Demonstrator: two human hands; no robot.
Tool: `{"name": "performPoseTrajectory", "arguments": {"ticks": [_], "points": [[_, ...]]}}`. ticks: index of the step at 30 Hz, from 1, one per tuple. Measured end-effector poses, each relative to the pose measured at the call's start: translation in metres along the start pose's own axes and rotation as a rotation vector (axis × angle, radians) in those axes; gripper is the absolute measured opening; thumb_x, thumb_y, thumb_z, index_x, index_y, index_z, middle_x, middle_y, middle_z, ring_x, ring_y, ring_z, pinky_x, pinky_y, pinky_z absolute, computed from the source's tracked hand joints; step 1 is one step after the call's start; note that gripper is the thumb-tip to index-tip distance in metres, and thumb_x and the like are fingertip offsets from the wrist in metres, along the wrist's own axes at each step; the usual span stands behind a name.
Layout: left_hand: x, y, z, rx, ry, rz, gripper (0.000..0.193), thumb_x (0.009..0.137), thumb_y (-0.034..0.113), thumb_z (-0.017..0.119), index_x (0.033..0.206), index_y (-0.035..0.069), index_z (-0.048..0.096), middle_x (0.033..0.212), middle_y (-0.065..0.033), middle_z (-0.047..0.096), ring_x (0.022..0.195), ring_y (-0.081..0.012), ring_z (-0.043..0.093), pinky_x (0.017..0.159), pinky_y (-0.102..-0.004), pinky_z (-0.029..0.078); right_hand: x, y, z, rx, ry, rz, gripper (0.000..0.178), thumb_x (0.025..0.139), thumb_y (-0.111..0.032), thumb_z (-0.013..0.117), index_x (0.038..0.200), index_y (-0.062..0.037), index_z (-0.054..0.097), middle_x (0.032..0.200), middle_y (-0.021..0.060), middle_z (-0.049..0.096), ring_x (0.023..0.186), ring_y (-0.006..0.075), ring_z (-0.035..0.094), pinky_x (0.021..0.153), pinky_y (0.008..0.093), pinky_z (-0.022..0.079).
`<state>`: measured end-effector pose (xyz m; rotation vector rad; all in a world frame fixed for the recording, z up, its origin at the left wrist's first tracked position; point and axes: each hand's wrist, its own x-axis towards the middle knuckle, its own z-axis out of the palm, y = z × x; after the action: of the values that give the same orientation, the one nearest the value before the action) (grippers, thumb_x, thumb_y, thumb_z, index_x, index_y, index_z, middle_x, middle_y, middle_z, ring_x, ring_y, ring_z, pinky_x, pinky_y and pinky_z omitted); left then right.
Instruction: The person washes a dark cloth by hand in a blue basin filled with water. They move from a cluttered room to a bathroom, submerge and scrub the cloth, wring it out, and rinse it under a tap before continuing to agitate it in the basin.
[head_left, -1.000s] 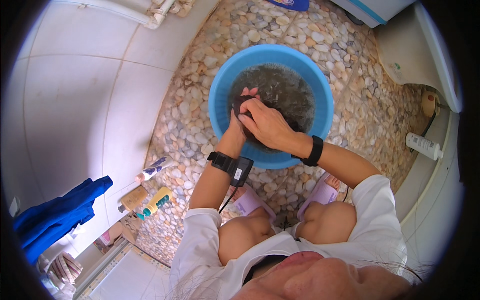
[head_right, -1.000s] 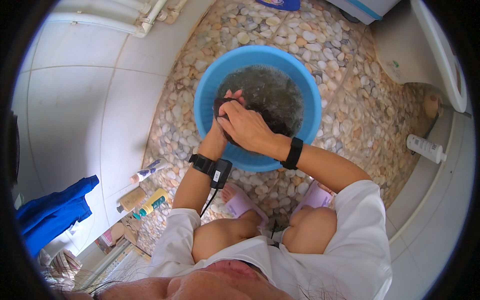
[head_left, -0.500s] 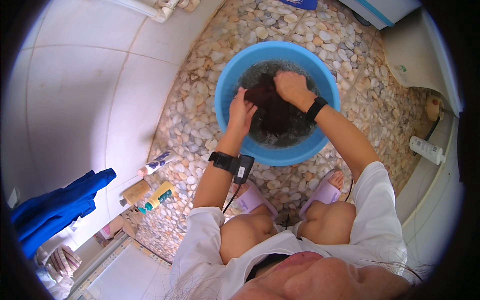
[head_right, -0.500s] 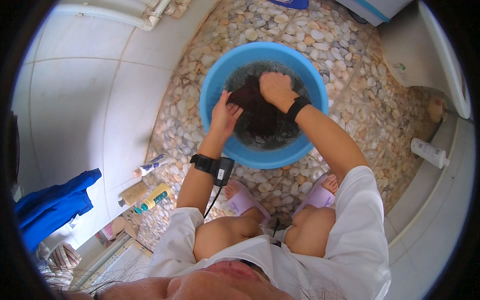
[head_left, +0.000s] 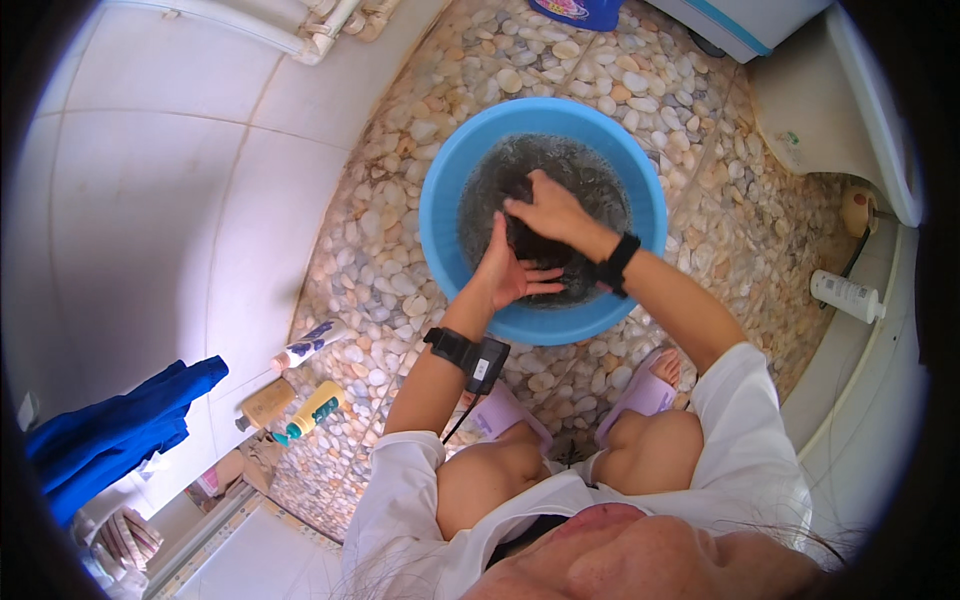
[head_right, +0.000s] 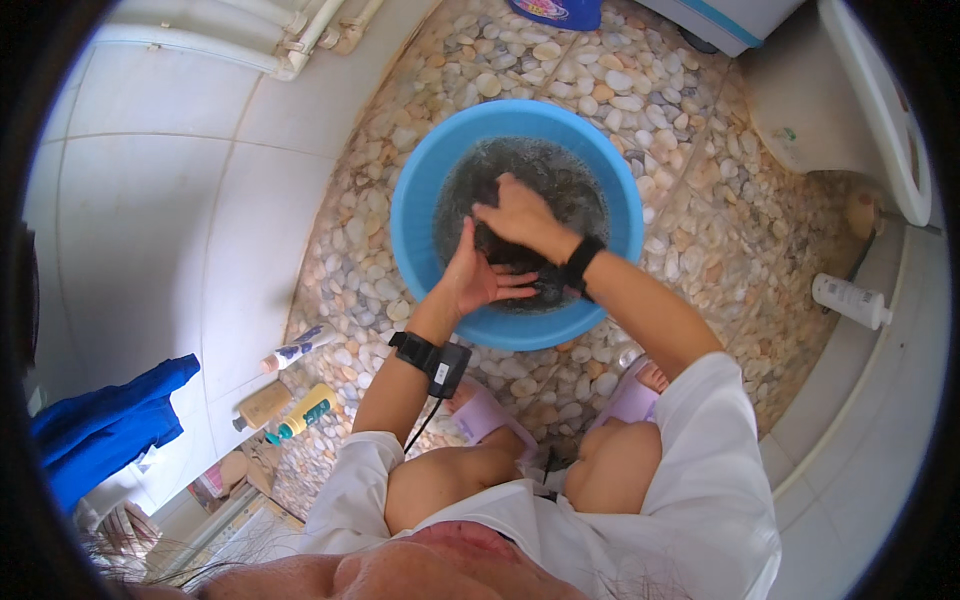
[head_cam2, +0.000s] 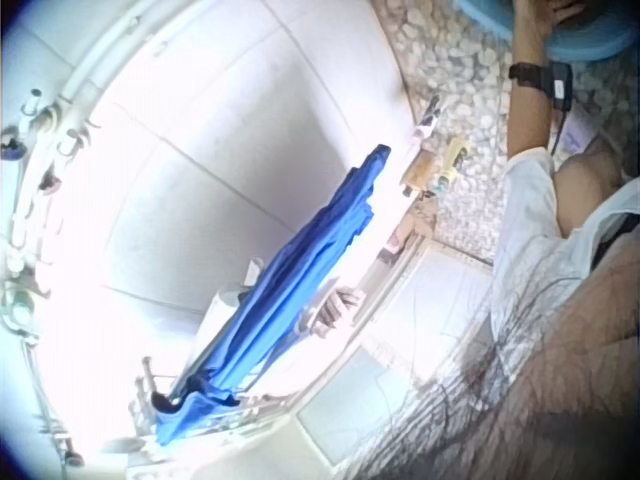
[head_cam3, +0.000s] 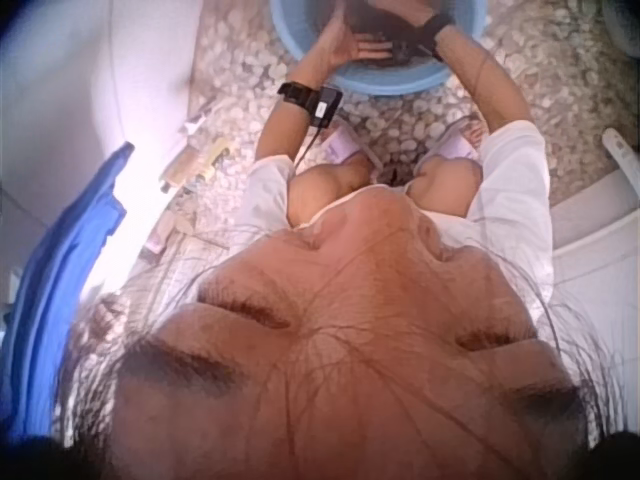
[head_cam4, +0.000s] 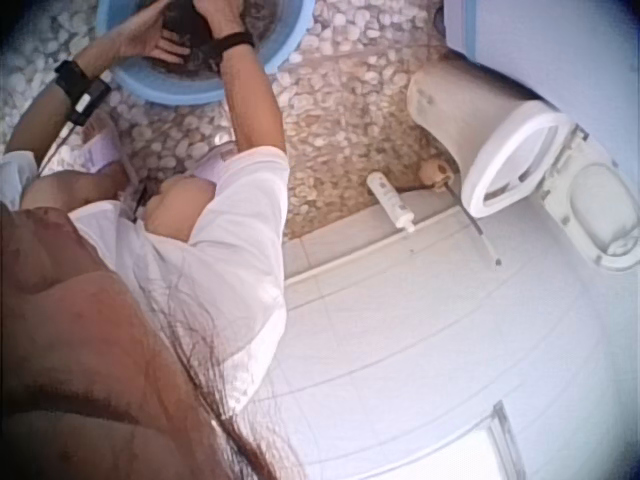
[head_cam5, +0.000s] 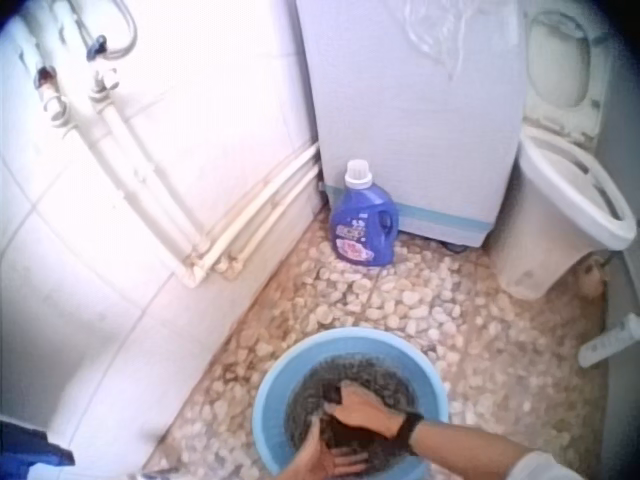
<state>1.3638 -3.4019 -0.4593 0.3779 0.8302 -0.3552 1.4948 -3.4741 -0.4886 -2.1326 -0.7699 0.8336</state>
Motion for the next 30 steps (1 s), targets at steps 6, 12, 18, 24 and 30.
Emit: {"name": "performPoseTrajectory", "arguments": {"ticks": [6, 12, 18, 24, 30], "points": [[0.016, 0.000, -0.011, -0.191, -0.143, 0.333, 0.059, 0.094, 0.064, 0.035, 0.126, 0.017, 0.050, 0.123, -0.0052, 0.056, 0.115, -0.0223, 0.055, 0.091, -0.0383, 0.050, -0.073, -0.084, -0.020, 0.243, -0.002, -0.125, 0.042, 0.087, -0.039, 0.063, 0.115, -0.0083, 0.056, 0.110, 0.0212, 0.056, 0.095, 0.0393, 0.060, 0.083, 0.0484, 0.047], [0.026, -0.011, -0.015, -0.257, -0.012, 0.532, 0.039, 0.099, 0.045, 0.041, 0.121, 0.014, 0.051, 0.113, -0.0059, 0.057, 0.106, -0.0219, 0.058, 0.086, -0.0380, 0.051, -0.075, -0.090, -0.014, 0.223, 0.116, -0.226, 0.041, 0.087, -0.042, 0.061, 0.095, -0.0024, 0.065, 0.097, 0.0198, 0.062, 0.085, 0.0386, 0.062, 0.072, 0.0474, 0.049], [-0.005, -0.003, 0.019, -0.016, 0.325, 0.563, 0.034, 0.101, 0.035, 0.039, 0.122, 0.010, 0.049, 0.113, -0.0080, 0.057, 0.105, -0.0217, 0.059, 0.084, -0.0375, 0.051, -0.033, -0.049, -0.005, -0.166, 0.120, -0.320, 0.038, 0.087, -0.037, 0.056, 0.086, -0.0008, 0.069, 0.090, 0.0200, 0.067, 0.079, 0.0401, 0.064, 0.071, 0.0482, 0.050], [-0.004, 0.009, 0.003, 0.256, 0.399, 0.692, 0.047, 0.096, 0.032, 0.055, 0.133, 0.011, 0.035, 0.117, -0.0089, 0.052, 0.102, -0.0190, 0.056, 0.089, -0.0362, 0.049, 0.005, -0.025, -0.029, -0.485, 0.081, 0.012, 0.037, 0.087, -0.039, 0.057, 0.091, -0.0046, 0.071, 0.095, 0.0208, 0.068, 0.086, 0.0379, 0.067, 0.076, 0.0512, 0.051], [-0.011, 0.011, -0.012, 0.108, 0.416, 0.677, 0.060, 0.092, 0.027, 0.061, 0.140, 0.012, 0.028, 0.144, -0.0147, 0.031, 0.130, -0.0382, 0.039, 0.098, -0.0507, 0.043, 0.003, 0.009, -0.030, -0.446, 0.000, -0.022, 0.044, 0.086, -0.030, 0.064, 0.120, -0.0041, 0.051, 0.117, 0.0233, 0.058, 0.104, 0.0412, 0.060, 0.088, 0.0500, 0.049]]}}
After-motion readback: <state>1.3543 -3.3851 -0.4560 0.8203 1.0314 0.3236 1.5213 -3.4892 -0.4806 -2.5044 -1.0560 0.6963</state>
